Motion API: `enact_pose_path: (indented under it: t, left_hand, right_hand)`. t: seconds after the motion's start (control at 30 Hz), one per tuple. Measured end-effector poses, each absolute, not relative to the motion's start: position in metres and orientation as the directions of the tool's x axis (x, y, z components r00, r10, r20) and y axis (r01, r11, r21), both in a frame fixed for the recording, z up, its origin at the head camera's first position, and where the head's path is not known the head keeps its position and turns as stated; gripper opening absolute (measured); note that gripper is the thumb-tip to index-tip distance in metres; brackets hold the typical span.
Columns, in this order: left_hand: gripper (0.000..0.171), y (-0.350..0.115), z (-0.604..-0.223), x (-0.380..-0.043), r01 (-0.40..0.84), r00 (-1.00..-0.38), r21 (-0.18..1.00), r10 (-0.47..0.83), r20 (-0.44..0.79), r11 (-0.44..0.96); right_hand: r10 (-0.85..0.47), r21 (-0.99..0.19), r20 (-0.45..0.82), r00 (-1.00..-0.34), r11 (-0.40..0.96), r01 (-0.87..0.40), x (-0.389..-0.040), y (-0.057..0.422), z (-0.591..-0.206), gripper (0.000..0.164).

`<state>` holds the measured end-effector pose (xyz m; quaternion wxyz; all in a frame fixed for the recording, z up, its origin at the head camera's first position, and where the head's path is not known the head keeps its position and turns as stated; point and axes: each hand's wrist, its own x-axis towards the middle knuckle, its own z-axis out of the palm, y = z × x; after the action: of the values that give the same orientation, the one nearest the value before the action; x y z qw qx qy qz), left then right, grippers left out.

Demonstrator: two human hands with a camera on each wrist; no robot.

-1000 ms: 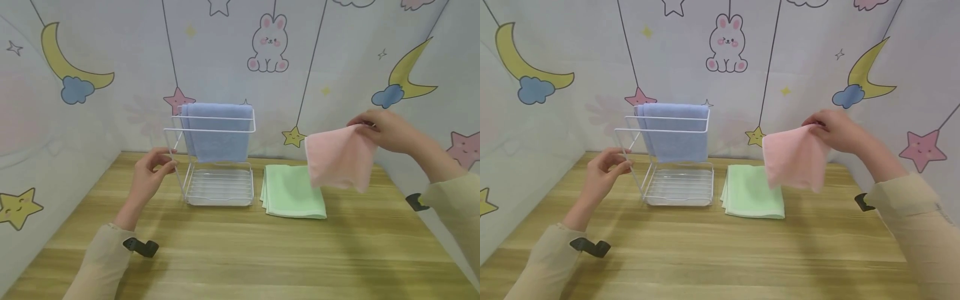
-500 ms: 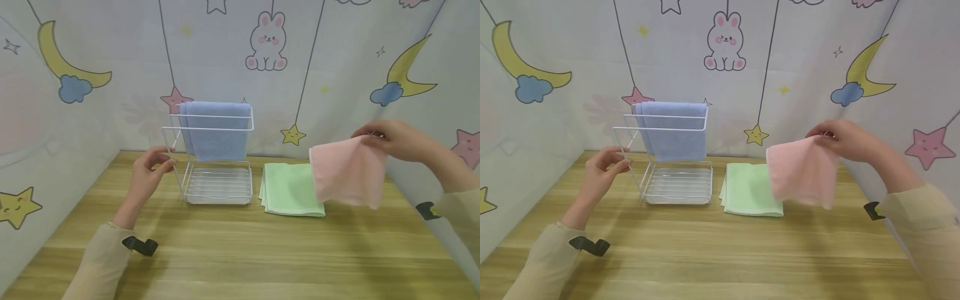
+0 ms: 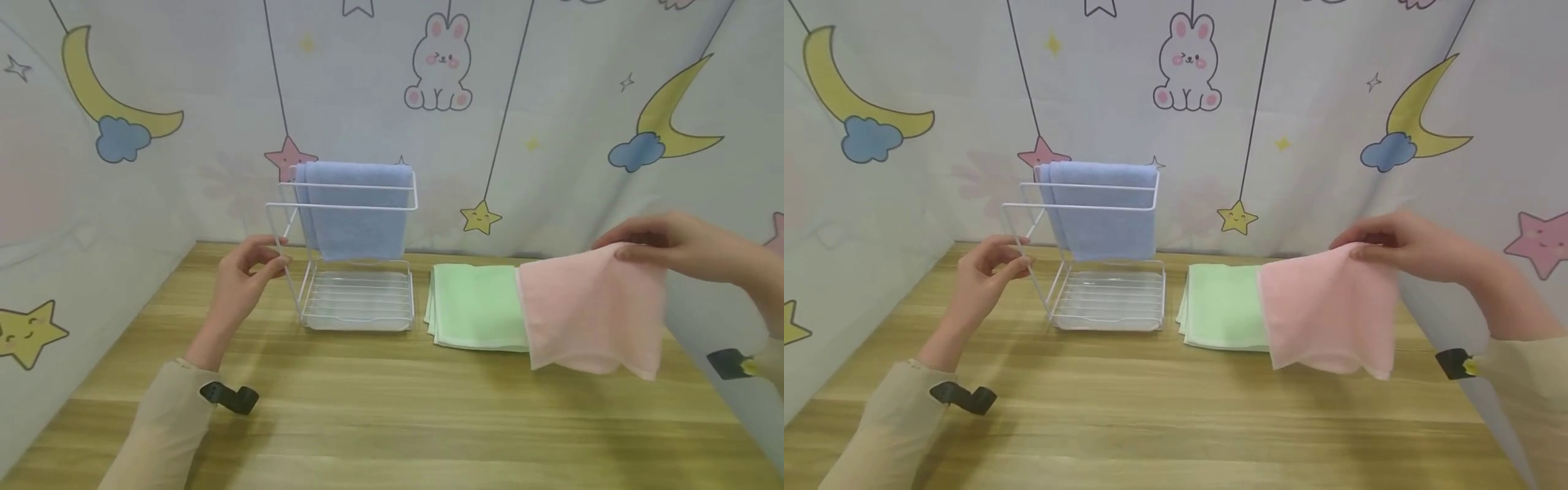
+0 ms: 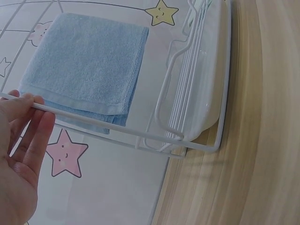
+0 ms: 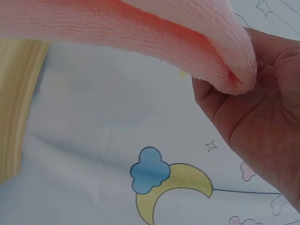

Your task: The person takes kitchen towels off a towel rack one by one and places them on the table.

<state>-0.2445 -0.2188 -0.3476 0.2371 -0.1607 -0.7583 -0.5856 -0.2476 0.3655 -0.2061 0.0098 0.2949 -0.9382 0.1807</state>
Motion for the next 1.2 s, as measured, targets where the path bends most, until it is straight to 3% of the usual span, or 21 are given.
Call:
enact_pose_path:
  t: [0.17,0.33,0.63,1.2]
  left_hand:
    - [0.024,-0.220,-0.347,-0.246,0.528,-0.832,0.808,-0.034,0.554,0.262]
    - [0.024,-0.220,-0.348,-0.246,0.523,-0.837,0.814,-0.027,0.546,0.253]
    - [0.026,-0.222,-0.350,-0.246,0.527,-0.834,0.808,-0.025,0.552,0.263]
    - [0.027,-0.221,-0.349,-0.246,0.524,-0.837,0.808,-0.014,0.547,0.271]
  right_hand:
    - [-0.499,-0.316,0.009,-0.867,0.821,-0.476,-0.267,0.379,-0.228,0.020]
    - [-0.490,-0.346,-0.081,-0.868,0.830,-0.437,-0.294,0.395,-0.260,0.022]
    - [-0.434,-0.283,-0.052,-0.900,0.870,-0.403,-0.320,0.405,-0.283,0.023]
    - [-0.377,-0.334,0.077,-0.923,0.862,-0.381,-0.341,0.408,-0.300,0.018]
